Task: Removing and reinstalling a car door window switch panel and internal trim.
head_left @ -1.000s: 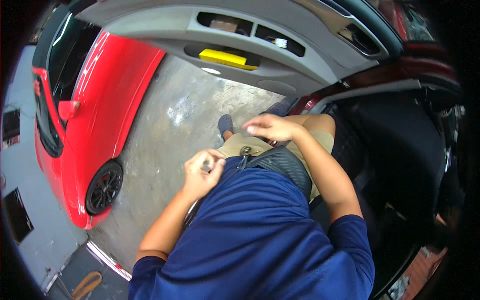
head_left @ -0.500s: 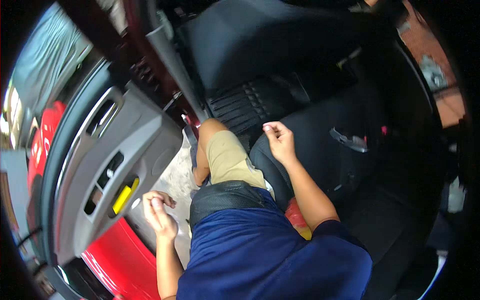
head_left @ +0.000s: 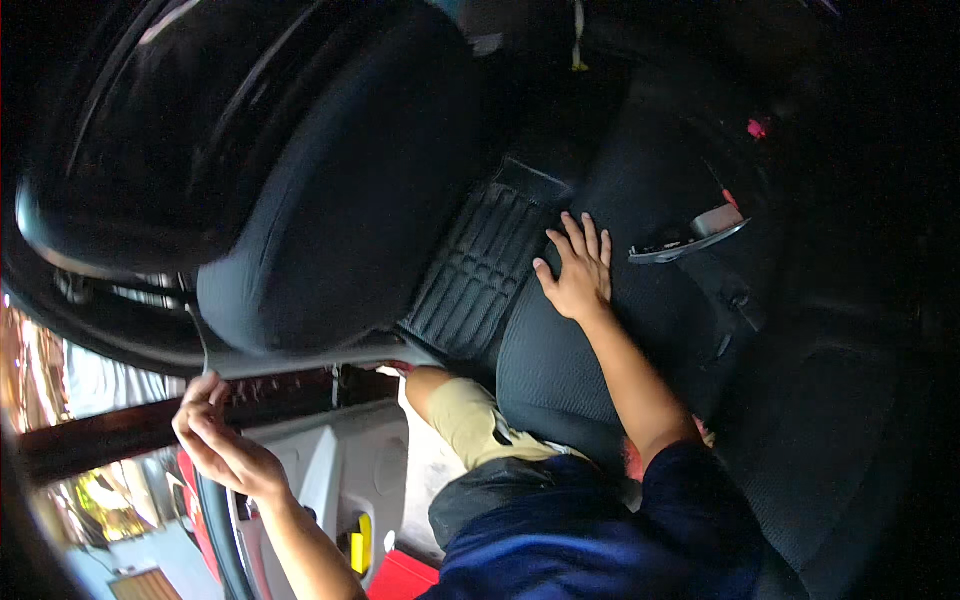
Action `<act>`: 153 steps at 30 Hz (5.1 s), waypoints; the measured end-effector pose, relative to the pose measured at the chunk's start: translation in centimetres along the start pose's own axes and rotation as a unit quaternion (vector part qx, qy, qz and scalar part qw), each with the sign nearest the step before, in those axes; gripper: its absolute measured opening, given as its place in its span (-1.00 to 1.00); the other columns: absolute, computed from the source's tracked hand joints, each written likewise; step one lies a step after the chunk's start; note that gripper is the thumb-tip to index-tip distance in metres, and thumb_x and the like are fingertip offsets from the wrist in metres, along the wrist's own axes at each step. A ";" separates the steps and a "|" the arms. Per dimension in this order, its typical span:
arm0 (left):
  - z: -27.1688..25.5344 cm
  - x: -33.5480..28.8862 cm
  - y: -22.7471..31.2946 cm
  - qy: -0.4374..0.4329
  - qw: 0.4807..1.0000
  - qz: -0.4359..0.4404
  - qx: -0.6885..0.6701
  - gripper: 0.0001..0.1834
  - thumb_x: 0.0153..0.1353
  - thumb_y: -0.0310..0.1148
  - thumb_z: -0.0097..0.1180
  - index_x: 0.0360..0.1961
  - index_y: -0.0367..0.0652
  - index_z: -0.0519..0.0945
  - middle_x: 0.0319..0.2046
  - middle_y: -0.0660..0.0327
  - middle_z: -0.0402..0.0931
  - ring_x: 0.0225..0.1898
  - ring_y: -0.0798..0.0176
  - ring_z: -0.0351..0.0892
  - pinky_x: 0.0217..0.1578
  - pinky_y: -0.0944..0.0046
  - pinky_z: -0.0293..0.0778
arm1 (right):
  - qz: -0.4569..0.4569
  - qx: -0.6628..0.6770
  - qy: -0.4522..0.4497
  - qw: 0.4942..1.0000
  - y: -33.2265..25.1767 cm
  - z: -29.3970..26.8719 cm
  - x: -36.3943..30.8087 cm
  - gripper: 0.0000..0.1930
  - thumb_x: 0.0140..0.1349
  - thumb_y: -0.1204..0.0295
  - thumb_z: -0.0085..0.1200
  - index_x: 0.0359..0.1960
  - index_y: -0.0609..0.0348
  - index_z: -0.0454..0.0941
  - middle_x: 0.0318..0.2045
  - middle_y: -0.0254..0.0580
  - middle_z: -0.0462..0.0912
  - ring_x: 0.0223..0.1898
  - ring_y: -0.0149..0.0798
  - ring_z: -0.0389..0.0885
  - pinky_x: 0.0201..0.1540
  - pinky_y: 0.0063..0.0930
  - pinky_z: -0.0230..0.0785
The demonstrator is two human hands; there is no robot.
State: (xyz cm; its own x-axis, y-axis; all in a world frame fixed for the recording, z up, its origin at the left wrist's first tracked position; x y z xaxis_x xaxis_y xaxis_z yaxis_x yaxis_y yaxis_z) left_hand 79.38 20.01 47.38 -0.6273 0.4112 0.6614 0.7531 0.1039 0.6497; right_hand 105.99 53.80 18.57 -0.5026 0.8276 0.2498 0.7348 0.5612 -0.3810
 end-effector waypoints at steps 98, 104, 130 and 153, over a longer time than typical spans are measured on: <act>-33.7 -42.0 -6.6 0.357 0.855 -0.360 -0.109 -0.52 0.14 -0.49 0.07 0.05 -0.07 0.19 -0.08 0.03 0.46 -0.19 0.12 0.60 -0.09 0.09 0.62 | -0.538 0.454 -0.395 0.590 -57.3 2.8 -36.7 -0.69 0.15 0.55 0.15 -0.03 0.11 0.59 -0.36 -0.21 0.53 -0.21 -0.10 0.54 -0.07 -0.23 0.25; -33.5 -38.3 -7.2 0.307 0.874 -0.368 -0.081 -0.50 0.20 -0.40 0.07 0.11 -0.03 0.14 -0.15 0.07 0.44 -0.29 0.23 0.53 -0.22 0.24 0.55 | -0.491 0.522 -0.446 0.536 -57.8 4.6 -35.6 -0.74 0.15 0.51 0.25 -0.09 0.14 0.65 -0.26 -0.14 0.63 -0.11 0.01 0.62 -0.03 -0.17 0.46; -30.7 -31.3 -7.7 -0.001 0.911 -0.286 0.296 -0.41 0.29 -0.64 0.24 0.10 -0.09 0.09 0.15 -0.01 0.38 0.13 0.15 0.49 0.21 0.15 0.32 | -0.454 0.627 -0.435 0.461 -56.6 7.3 -34.3 -0.72 0.07 0.40 0.32 -0.17 0.23 0.73 -0.24 -0.04 0.74 -0.11 0.08 0.69 -0.05 -0.13 0.50; -30.2 -32.1 -8.6 0.077 0.916 -0.309 0.243 -0.34 0.23 -0.64 0.24 0.20 -0.06 0.11 0.12 0.10 0.36 0.16 0.22 0.44 0.26 0.09 0.36 | -0.437 0.594 -0.574 0.355 -57.3 7.9 -34.0 -0.94 0.11 0.58 0.17 -0.40 0.35 0.64 -0.53 0.16 0.63 -0.42 0.14 0.66 -0.29 -0.12 0.45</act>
State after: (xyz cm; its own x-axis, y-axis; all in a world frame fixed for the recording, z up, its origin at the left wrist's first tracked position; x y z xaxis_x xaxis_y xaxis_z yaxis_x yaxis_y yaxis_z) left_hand 87.02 -21.39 31.87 -0.9561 0.0086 0.2928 0.2203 0.6800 0.6994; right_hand 77.38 -6.59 24.83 -0.6580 -0.5906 0.4671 -0.2983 -0.3651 -0.8819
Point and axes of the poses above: each hand's wrist, its own x-axis towards the middle knuckle, its own z-axis out of the palm, y = z × x, the point moved 6 cm from there along x, towards the middle knuckle
